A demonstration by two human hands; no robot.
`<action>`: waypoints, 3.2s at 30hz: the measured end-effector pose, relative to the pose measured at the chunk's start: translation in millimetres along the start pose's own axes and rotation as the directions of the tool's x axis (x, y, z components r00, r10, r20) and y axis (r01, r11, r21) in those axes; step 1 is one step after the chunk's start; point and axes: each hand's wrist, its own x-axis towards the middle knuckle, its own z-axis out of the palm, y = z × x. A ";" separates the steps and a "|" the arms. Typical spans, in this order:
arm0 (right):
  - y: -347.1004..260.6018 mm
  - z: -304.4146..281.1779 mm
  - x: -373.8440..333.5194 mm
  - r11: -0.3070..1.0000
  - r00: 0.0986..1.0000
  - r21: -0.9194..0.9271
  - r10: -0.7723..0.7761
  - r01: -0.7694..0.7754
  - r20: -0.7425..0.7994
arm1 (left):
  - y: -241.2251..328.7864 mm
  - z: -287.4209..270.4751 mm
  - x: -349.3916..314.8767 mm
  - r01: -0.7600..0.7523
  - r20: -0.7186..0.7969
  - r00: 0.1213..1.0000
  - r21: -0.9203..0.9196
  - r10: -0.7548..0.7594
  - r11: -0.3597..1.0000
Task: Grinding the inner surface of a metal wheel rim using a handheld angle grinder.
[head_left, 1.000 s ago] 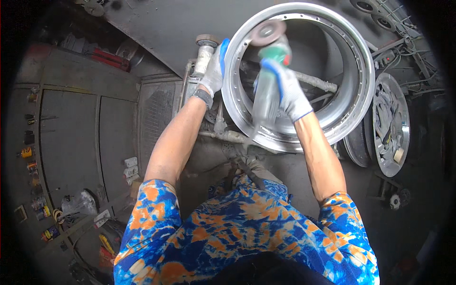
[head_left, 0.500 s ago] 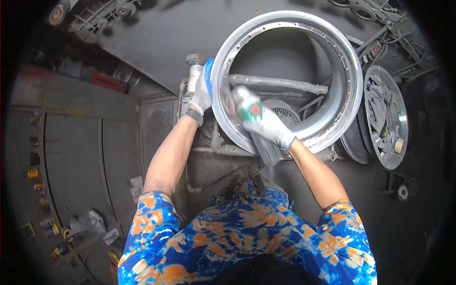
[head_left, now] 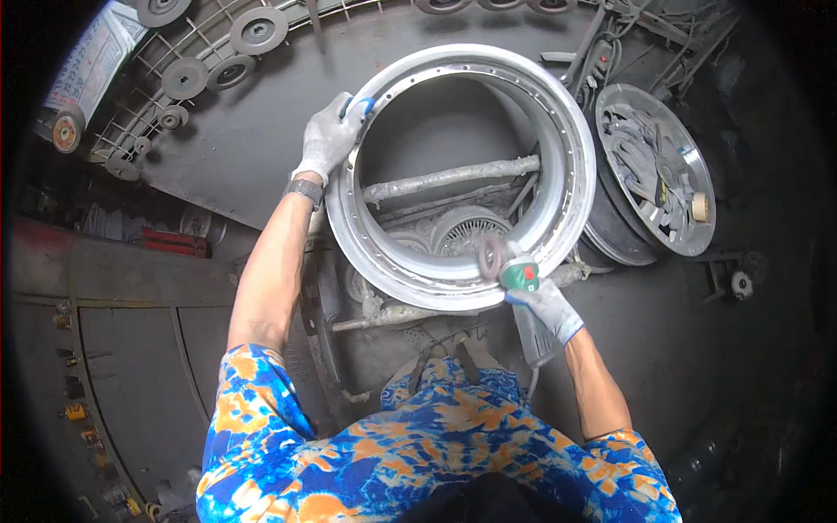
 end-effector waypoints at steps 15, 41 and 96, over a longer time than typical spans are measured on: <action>-84.7 24.6 20.9 0.782 0.941 0.561 0.339 -0.270 -0.021 | -30.4 81.8 -210.8 0.242 -0.551 0.746 -0.298 -0.374 0.923; -180.4 155.3 124.9 0.854 0.979 0.486 0.124 -0.189 0.163 | -87.3 58.7 -171.8 0.189 0.117 0.967 -0.927 -0.228 0.325; -194.1 121.4 174.3 0.598 0.977 0.773 0.137 -0.213 0.163 | -92.9 64.5 -174.8 0.218 0.167 0.959 -0.950 -0.227 0.223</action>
